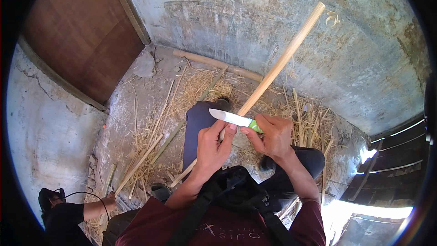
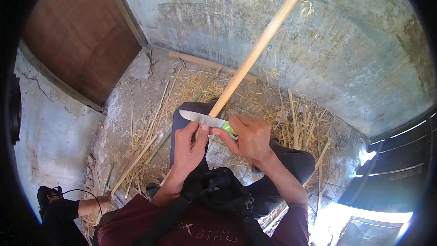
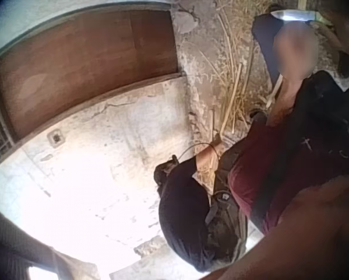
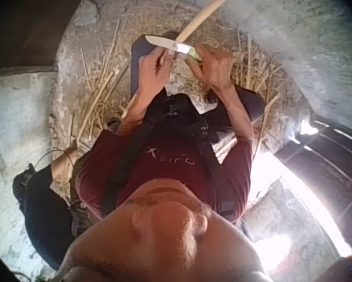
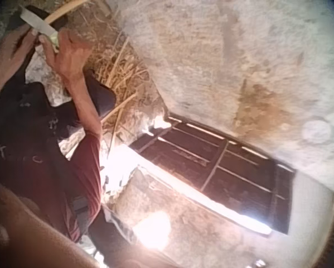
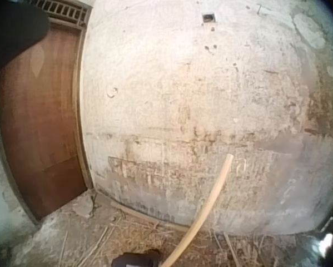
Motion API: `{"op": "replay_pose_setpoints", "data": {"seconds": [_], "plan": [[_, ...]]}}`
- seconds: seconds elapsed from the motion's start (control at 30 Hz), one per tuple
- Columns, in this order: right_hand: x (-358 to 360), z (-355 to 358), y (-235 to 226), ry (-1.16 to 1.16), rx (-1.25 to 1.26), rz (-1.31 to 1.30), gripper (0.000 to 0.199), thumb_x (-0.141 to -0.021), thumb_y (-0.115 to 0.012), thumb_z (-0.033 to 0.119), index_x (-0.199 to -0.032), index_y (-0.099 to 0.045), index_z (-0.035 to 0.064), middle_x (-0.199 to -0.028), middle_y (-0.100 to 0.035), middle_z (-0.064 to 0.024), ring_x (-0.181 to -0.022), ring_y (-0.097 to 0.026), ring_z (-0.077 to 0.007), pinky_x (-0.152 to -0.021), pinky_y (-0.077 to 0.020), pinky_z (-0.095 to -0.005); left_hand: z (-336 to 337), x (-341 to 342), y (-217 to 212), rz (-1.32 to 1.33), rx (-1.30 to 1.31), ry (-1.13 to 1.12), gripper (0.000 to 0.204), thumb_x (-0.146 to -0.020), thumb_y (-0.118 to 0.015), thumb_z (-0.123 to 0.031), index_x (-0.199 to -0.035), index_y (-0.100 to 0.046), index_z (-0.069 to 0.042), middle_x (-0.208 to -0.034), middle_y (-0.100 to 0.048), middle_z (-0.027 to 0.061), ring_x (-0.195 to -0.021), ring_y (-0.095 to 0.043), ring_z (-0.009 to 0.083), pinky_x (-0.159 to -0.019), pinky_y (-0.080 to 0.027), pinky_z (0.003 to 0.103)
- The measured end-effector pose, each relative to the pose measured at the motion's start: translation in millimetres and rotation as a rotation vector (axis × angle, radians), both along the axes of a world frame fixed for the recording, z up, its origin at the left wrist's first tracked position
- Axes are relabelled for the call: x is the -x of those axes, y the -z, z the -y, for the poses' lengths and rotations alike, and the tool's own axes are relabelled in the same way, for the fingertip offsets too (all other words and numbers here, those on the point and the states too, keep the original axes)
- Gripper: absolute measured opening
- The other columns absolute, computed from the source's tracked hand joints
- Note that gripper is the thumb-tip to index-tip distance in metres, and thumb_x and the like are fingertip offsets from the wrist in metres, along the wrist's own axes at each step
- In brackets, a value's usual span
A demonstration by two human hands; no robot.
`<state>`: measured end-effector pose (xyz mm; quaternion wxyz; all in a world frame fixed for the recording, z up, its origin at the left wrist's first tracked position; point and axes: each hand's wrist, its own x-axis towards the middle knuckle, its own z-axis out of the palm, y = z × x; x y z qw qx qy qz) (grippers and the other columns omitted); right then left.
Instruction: The person whittles a long wooden rod using a knife, removing thin strips of wood from the surface.
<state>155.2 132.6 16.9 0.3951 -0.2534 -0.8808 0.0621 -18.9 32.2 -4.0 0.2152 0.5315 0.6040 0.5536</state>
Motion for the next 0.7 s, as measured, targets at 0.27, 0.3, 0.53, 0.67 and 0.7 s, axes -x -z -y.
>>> {"op": "replay_pose_setpoints", "data": {"seconds": [0.27,0.3,0.53,0.67,0.7], "plan": [[0.1,-1.1,0.7,0.056,0.032,-0.042,0.051,-0.089,-0.086,0.047,-0.072,-0.061,0.0054,-0.06,-0.052,-0.0108,-0.049,-0.054,-0.0319,-0.047,-0.0393,-0.043,2.0,-3.7,-11.3,0.1,0.039,0.077,0.019,-0.112,-0.061,-0.015,-0.111,-0.07,0.002,-0.065,-0.056,0.0084,-0.051,-0.049,0.0125,-0.049,-0.037,0.033],[-0.3,-0.7,1.5,0.059,0.028,-0.042,0.051,-0.088,-0.086,0.047,-0.072,-0.061,0.0052,-0.06,-0.052,-0.0108,-0.049,-0.054,-0.0319,-0.047,-0.0392,-0.043,3.0,-4.3,-13.5,0.092,0.068,0.074,0.019,-0.112,-0.061,-0.015,-0.111,-0.07,0.002,-0.065,-0.056,0.0085,-0.051,-0.049,0.0127,-0.049,-0.037,0.033],[-1.6,-3.7,-2.3,0.102,-0.038,-0.063,0.051,-0.086,-0.089,0.047,-0.068,-0.061,0.0083,-0.058,-0.054,-0.0068,-0.046,-0.055,-0.0269,-0.045,-0.0398,-0.0397,6.1,-6.6,-13.4,0.005,0.046,0.046,0.019,-0.11,-0.066,-0.016,-0.102,-0.068,0.001,-0.062,-0.052,0.01,-0.05,-0.048,0.0136,-0.049,-0.037,0.034],[-6.7,-7.5,-4.9,0.122,-0.018,-0.038,0.051,-0.086,-0.089,0.045,-0.066,-0.06,0.0084,-0.057,-0.054,-0.007,-0.046,-0.055,-0.0268,-0.045,-0.0395,-0.0397,7.5,-9.3,-16.0,-0.037,0.037,0.039,0.018,-0.109,-0.068,-0.016,-0.102,-0.068,0.001,-0.062,-0.052,0.0112,-0.05,-0.049,0.0144,-0.049,-0.038,0.034],[-6.4,-7.1,-5.2,0.114,-0.013,-0.042,0.051,-0.086,-0.089,0.045,-0.066,-0.06,0.0084,-0.057,-0.053,-0.007,-0.046,-0.055,-0.0269,-0.045,-0.0393,-0.0398,7.4,-9.5,-15.6,-0.035,0.032,0.04,0.018,-0.109,-0.068,-0.015,-0.102,-0.068,0.001,-0.062,-0.052,0.0114,-0.05,-0.049,0.0146,-0.049,-0.038,0.034]]}}
